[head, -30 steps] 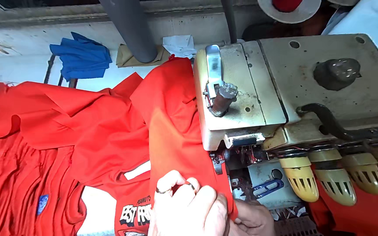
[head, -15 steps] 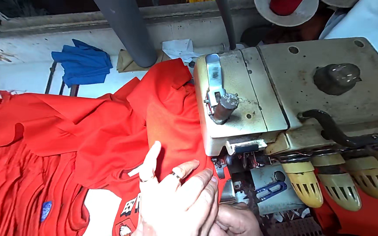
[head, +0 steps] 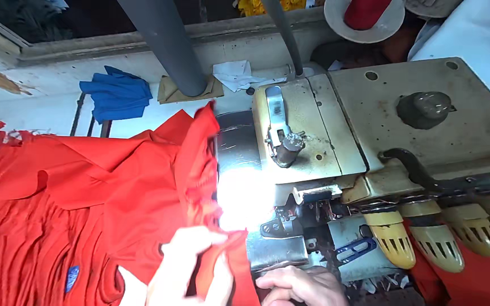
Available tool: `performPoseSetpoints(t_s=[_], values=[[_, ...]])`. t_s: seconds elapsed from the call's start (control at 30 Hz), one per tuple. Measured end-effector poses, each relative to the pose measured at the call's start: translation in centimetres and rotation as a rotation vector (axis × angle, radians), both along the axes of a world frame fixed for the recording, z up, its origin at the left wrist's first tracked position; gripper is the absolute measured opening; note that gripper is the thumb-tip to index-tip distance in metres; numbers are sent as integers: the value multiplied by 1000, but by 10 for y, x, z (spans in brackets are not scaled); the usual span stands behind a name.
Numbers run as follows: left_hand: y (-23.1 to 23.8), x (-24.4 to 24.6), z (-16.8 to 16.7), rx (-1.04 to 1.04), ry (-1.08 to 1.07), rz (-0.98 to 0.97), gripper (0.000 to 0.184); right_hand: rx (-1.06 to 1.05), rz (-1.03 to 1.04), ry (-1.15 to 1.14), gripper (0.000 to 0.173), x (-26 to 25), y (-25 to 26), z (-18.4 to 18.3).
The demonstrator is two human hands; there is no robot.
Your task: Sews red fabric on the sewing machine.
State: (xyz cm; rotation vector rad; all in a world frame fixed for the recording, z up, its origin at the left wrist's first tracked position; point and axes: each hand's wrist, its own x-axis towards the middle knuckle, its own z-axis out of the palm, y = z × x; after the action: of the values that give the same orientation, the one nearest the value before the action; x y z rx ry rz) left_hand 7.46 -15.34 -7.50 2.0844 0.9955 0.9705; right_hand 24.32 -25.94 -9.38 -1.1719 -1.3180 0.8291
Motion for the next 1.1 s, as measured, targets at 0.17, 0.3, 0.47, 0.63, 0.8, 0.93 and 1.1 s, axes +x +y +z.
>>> performPoseSetpoints(t_s=[0.17, 0.3, 0.47, 0.63, 0.8, 0.93, 1.1], values=[[-46, -11, 22, -237, 12, -228, 19, 77, 103, -129, 44, 10, 0, -4], [-20, -16, 43, -83, 177, -208, 27, 37, -113, -148, 28, 37, -13, -8], [49, -28, 8, 110, 293, -238, 50, -33, -315, -123, 22, 57, -24, -11], [60, -34, -8, 53, 278, -244, 48, -43, -210, 102, 13, 58, -27, -6], [66, -52, 8, -61, 173, -231, 11, -28, -287, 168, 10, 57, -20, -2], [69, -60, 28, -111, 99, -286, 8, 7, -355, 183, 9, 56, -12, -1], [64, -59, 41, -75, 103, -255, 11, 40, -390, 230, 8, 52, -6, -2]])
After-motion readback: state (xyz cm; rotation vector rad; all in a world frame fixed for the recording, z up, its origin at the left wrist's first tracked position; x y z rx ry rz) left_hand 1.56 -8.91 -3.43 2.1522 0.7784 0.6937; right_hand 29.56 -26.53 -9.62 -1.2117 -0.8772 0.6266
